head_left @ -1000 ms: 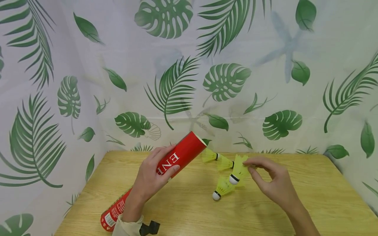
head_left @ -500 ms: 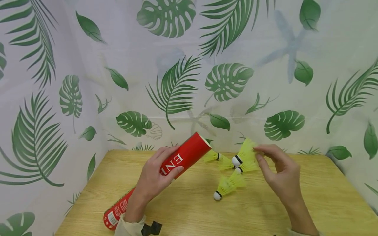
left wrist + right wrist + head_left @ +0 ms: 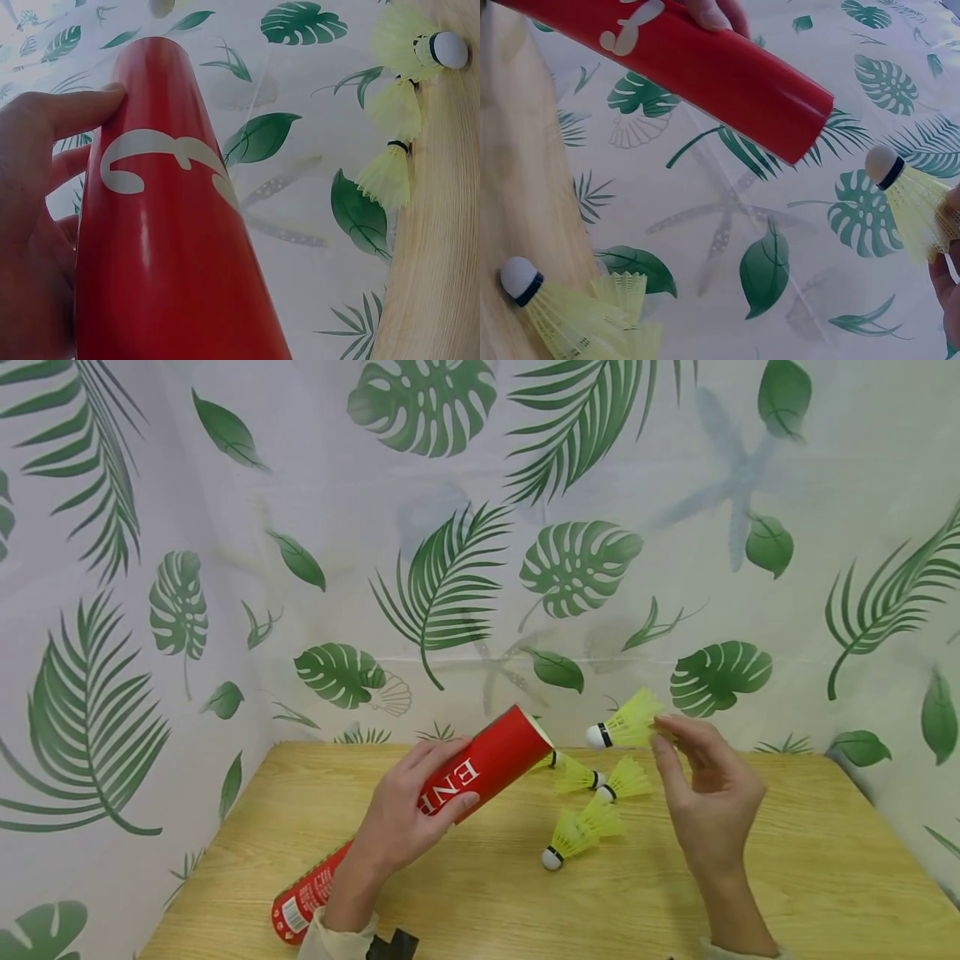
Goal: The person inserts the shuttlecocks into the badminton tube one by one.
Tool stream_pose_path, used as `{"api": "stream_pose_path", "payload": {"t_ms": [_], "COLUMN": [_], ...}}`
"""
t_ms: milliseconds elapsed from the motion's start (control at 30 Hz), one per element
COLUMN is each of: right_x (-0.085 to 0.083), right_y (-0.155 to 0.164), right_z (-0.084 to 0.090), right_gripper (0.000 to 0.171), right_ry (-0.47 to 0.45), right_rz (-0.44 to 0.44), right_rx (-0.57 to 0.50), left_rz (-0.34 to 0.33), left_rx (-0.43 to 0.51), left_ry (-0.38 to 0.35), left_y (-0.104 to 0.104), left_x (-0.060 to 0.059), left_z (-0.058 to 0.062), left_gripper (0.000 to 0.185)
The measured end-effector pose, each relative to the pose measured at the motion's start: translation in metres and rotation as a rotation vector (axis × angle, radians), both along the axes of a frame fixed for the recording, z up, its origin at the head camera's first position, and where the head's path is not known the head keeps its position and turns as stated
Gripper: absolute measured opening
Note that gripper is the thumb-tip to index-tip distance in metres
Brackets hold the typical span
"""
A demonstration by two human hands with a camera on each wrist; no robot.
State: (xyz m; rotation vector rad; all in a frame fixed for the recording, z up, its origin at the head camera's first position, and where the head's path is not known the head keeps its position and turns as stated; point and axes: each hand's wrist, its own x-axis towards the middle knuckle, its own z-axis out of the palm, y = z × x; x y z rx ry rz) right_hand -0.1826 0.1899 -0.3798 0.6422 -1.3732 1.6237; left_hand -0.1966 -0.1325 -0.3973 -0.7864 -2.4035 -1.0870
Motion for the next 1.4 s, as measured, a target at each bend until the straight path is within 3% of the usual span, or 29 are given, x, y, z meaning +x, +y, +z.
{"api": "stream_pose_path", "payload": {"t_ms": [200, 367, 567, 1100, 1400], "right_x": [0.003, 0.002, -0.003, -0.004, -0.006], "right_y": [-0.005, -0.009, -0.019, -0.034, -0.04], "right_z": [-0.003, -0.006, -0.015, -0.021, -0.024], "right_gripper": [0.026, 0.025, 0.025, 0.031, 0.034], "right_ry": [-0.003, 0.004, -0.023, -0.081, -0.099], "right_rz": [-0.036, -0.014, -0.005, -0.09, -0.062], "right_rx": [-0.028, -0.056, -0.022, 0.096, 0.138], "left_rz": [-0.053, -0.091, -0.095, -0.104, -0.094], "left_rx": [0.012, 0.01, -0.009, -0.025, -0.036], "left_ry": [-0.005, 0.002, 0.003, -0.014, -0.044], "left_y": [0.009, 0.013, 0.014, 0.018, 0.019], "left_x": [0.002, 0.002, 0.001, 0.001, 0.001], "left_z": [-0.001, 0.0, -0.002, -0.005, -0.005], "left_gripper": [0.057, 0.058, 0.058, 0.057, 0.057]}}
